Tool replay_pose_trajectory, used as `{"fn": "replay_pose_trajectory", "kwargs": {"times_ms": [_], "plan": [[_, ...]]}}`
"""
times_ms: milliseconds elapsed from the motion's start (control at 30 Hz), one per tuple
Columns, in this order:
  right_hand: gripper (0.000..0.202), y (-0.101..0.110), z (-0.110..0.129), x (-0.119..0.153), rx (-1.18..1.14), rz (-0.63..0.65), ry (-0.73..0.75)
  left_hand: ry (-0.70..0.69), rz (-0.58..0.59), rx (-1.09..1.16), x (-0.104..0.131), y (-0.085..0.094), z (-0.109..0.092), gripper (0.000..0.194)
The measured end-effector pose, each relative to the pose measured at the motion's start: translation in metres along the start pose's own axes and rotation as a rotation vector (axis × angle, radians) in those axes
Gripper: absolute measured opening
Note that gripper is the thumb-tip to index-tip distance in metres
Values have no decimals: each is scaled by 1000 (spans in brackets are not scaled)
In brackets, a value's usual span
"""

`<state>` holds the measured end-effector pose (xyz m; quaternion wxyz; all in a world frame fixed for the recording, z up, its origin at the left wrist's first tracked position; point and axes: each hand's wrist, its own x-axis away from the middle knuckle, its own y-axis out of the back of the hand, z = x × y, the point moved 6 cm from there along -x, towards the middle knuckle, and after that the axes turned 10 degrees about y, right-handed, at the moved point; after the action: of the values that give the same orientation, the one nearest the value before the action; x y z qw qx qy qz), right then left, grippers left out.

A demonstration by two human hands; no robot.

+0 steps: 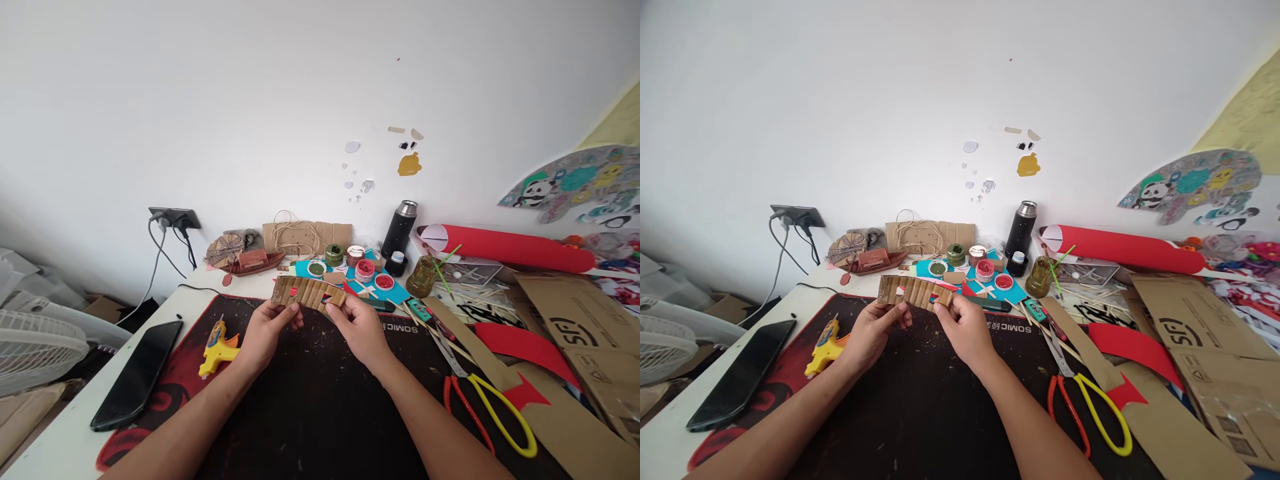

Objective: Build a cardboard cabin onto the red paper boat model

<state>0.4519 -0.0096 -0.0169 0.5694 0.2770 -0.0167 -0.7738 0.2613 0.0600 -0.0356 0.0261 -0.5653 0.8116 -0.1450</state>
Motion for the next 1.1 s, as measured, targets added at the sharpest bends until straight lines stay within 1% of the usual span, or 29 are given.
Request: {"fn": "replay_pose_trajectory", "kwargs": {"times_ms": [100, 200, 300, 400, 533, 633, 767, 867, 1100], "plan": [[34, 0, 0, 0, 22, -3, 10, 54, -1, 93, -1, 2, 1, 36], [36, 1, -1, -1, 49, -18, 20, 78, 0, 178, -2, 4, -1, 40], [39, 2, 0, -2, 85, -43, 43, 81, 15, 192, -4, 4, -3, 42], [42, 5, 3, -3, 143, -80, 82, 23, -2, 116, -5, 6, -5, 40], [45, 10, 3, -4, 199, -119, 105, -122, -51, -58, -5, 12, -13, 43], [44, 12, 3, -4, 253, -123, 121, -210, -91, -183, -2, 18, -18, 46], [43, 12, 4, -4, 293, -105, 152, -320, -160, -360, 3, 23, -25, 37], [44, 12, 5, -4, 306, -106, 154, -347, -174, -429, 4, 22, -25, 31], [42, 13, 9, -3, 339, -98, 156, -330, -159, -432, 5, 18, -23, 26]]}}
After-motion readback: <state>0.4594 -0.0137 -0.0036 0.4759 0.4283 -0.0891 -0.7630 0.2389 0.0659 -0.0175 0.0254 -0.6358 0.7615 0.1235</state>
